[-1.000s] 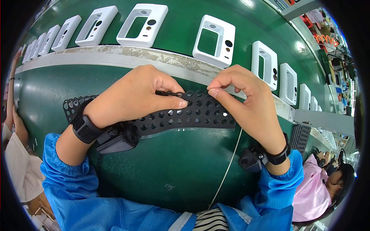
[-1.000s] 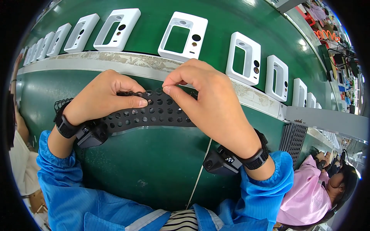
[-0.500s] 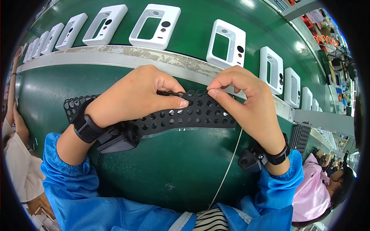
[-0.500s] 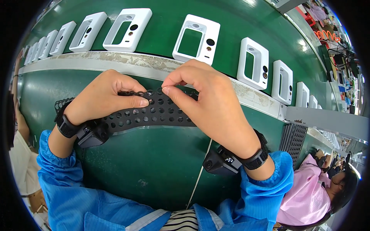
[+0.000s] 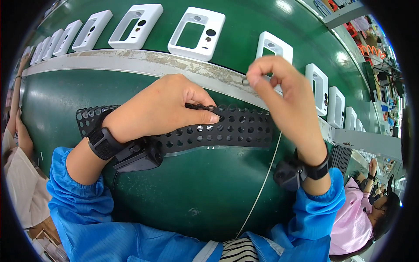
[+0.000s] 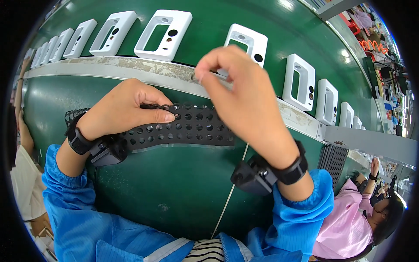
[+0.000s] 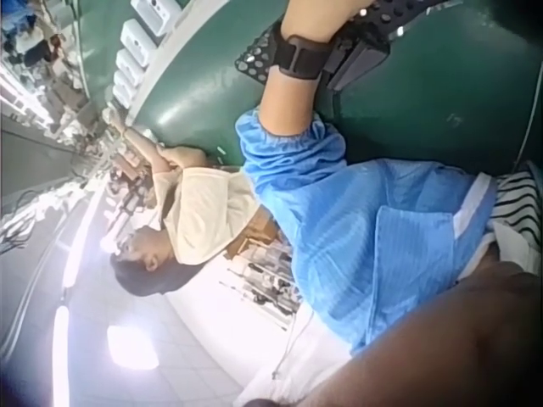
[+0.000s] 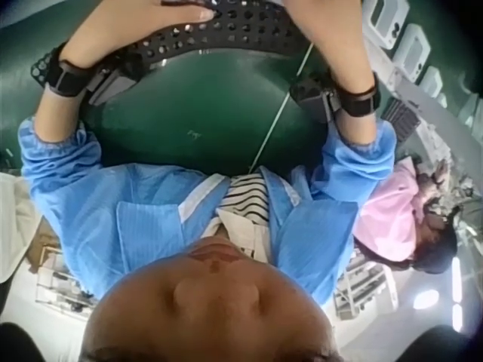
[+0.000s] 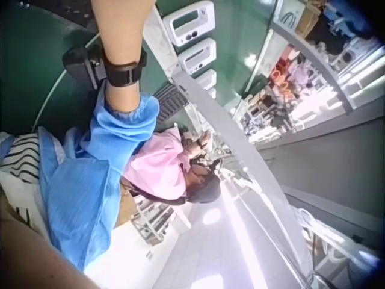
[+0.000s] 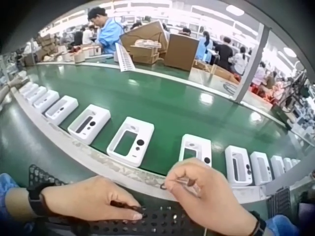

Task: The person detaches a small circular piece from a black strip and presses it into a white plastic housing. This process is repeated for several housings along the assembly line.

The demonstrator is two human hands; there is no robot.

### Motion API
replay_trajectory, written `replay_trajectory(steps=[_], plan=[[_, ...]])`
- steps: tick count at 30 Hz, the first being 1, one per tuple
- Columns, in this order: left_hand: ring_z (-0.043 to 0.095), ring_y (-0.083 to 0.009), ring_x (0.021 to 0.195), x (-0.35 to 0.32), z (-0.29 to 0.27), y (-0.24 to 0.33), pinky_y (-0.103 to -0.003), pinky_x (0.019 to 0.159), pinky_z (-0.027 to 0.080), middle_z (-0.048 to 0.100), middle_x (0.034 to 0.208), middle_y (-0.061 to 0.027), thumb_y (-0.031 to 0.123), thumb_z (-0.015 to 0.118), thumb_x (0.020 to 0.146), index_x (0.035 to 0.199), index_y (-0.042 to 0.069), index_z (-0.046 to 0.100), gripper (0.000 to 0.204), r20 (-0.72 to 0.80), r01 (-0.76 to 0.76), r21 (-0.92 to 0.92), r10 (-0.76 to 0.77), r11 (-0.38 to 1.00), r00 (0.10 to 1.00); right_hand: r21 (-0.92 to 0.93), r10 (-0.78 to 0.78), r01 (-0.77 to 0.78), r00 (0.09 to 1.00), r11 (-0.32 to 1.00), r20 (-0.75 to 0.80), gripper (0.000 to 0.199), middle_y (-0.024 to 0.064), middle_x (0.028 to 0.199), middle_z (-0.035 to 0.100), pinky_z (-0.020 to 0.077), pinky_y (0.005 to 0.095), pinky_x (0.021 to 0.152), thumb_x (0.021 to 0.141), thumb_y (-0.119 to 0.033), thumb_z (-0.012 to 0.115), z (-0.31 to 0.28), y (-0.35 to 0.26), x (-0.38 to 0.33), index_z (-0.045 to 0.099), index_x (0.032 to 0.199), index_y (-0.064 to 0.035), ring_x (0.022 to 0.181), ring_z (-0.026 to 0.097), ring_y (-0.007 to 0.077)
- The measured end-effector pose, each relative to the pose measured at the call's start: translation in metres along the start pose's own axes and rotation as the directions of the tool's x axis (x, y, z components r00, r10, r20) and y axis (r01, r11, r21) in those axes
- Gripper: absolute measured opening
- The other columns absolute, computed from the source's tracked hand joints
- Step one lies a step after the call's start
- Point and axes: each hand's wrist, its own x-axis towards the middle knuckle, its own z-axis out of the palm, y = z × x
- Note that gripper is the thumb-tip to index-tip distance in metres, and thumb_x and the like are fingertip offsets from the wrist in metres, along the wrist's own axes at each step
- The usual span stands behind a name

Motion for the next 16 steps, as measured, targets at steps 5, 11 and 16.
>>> replay_trajectory(steps=[5, 11, 16], plan=[[0.060, -0.0185, 0.063, 0.000, 0.000, 0.000, -0.028, 0.062, 0.046, 0.066, 0.073, -0.0120, 0.023, 0.069, 0.078, 0.090, 0.002, 0.068, 0.024, 0.006, -0.015, -0.011, 0.015, 1.000, 1.000, -0.037, -0.026, 0.025, 0.999, 0.999, -0.030, 0.014, 0.0004, 0.098, 0.061, 0.0401, 0.0215, 0.066, 0.083, -0.016, 0.062, 0.008, 0.011, 0.042, 0.063, 0.087, -0.0033, 0.074, 0.051, 0.0080], [0.060, -0.0201, 0.063, 0.001, -0.001, -0.001, -0.029, 0.061, 0.046, 0.066, 0.073, -0.0130, 0.023, 0.069, 0.078, 0.089, 0.001, 0.068, 0.025, 0.000, -0.036, -0.002, 0.036, 0.999, 0.999, -0.025, -0.016, 0.015, 0.999, 1.000, -0.031, 0.019, -0.0008, 0.104, 0.060, 0.0414, 0.0216, 0.068, 0.082, -0.022, 0.064, 0.021, 0.025, 0.062, 0.066, 0.085, -0.0035, 0.074, 0.050, 0.0074], [0.058, -0.0080, 0.066, 0.001, -0.003, 0.002, -0.022, 0.064, 0.046, 0.067, 0.075, -0.0058, 0.016, 0.070, 0.080, 0.090, -0.001, 0.068, 0.019, 0.024, 0.005, 0.030, -0.006, 1.000, 1.000, -0.094, -0.019, 0.011, 0.997, 0.996, -0.079, 0.019, 0.0006, 0.110, 0.059, 0.0433, 0.0230, 0.071, 0.082, -0.022, 0.065, 0.024, 0.032, 0.062, 0.067, 0.088, -0.0048, 0.077, 0.053, 0.0102]])
